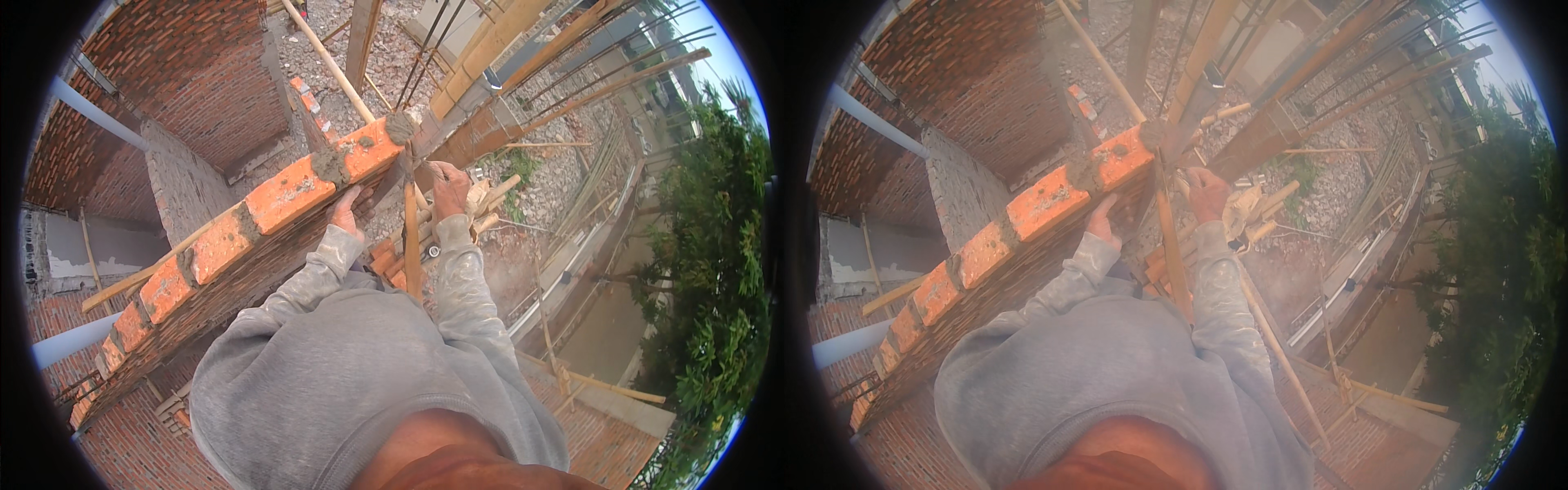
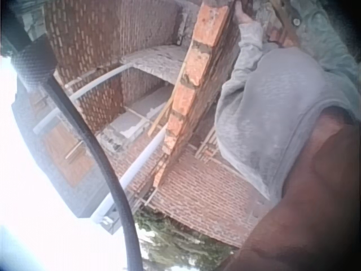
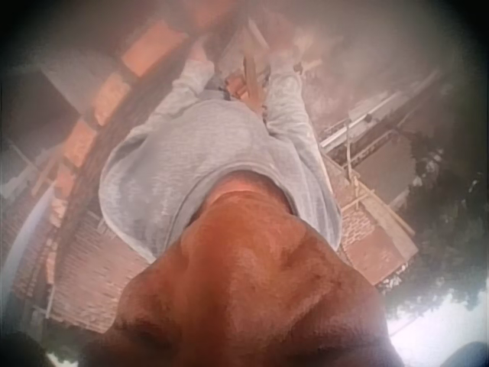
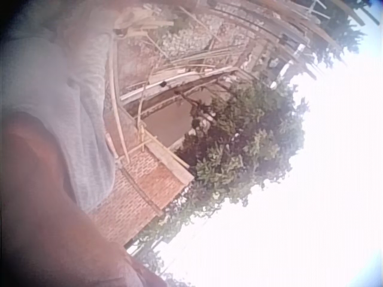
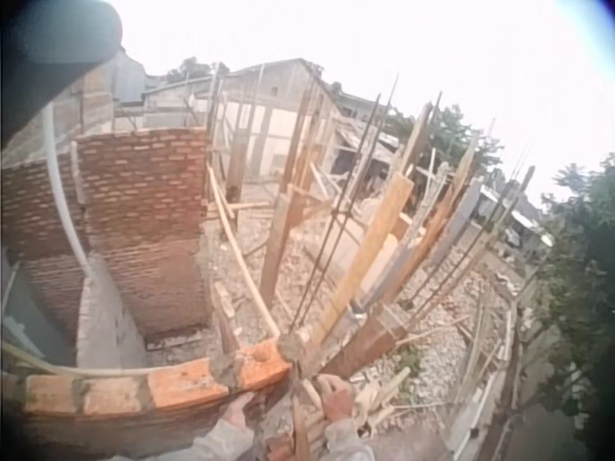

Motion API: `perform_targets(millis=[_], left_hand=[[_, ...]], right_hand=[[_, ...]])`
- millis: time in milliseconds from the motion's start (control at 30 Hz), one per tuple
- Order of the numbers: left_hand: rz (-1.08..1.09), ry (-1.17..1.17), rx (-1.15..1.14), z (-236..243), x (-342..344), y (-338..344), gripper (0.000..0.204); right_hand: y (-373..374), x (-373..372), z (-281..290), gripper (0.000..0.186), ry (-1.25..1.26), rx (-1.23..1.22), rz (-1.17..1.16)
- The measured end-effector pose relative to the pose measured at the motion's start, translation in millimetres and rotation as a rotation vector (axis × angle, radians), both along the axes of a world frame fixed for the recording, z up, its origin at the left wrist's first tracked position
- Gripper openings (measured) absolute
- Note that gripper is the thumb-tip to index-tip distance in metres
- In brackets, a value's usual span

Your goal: The person lays red bricks on a partially built wall using a trowel to apply mortar and a string line to align the course. The person repeatedly scoops mortar, spreads it on the bricks, taps them into place, and scrapes excess mortar from the joints.

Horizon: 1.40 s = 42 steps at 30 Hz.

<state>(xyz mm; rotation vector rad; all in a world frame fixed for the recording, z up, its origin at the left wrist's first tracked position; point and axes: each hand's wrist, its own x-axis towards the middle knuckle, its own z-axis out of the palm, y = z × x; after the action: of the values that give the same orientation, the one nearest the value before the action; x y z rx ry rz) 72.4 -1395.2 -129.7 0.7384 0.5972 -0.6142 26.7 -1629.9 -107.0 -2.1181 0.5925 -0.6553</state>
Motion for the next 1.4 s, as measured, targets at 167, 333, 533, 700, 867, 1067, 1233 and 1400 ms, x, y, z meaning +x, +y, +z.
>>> perform_targets(millis=[167,333,533,700,867,1067,1233,1400], left_hand=[[0.027,0.052,-0.031,17,-2,7,0.021],[0.079,0.056,-0.053,23,-4,13,0.019],[0.152,0.06,0.016,4,-19,49,0.016],[0.182,0.058,0.091,-20,-38,116,0.015],[0.182,0.019,0.088,-31,-50,128,0.014],[0.188,-0.005,0.117,-30,-42,126,0.013],[0.211,-0.001,0.15,-36,-36,124,0.015],[0.202,0.001,0.188,-43,-28,126,0.018]], right_hand=[[3,2,-3,0.02,-0.01,-0.068,0.05],[2,4,-10,0.018,-0.066,-0.079,0.117],[1,9,-14,0.017,-0.109,-0.065,0.138],[3,8,4,0.015,-0.048,-0.066,0.219],[11,17,17,0.016,0.04,-0.384,0.255],[14,23,-1,0.014,0.129,-0.544,0.138],[8,15,-33,0.014,0.296,-0.587,0.198],[-7,5,-31,0.025,0.104,0.608,0.186]])
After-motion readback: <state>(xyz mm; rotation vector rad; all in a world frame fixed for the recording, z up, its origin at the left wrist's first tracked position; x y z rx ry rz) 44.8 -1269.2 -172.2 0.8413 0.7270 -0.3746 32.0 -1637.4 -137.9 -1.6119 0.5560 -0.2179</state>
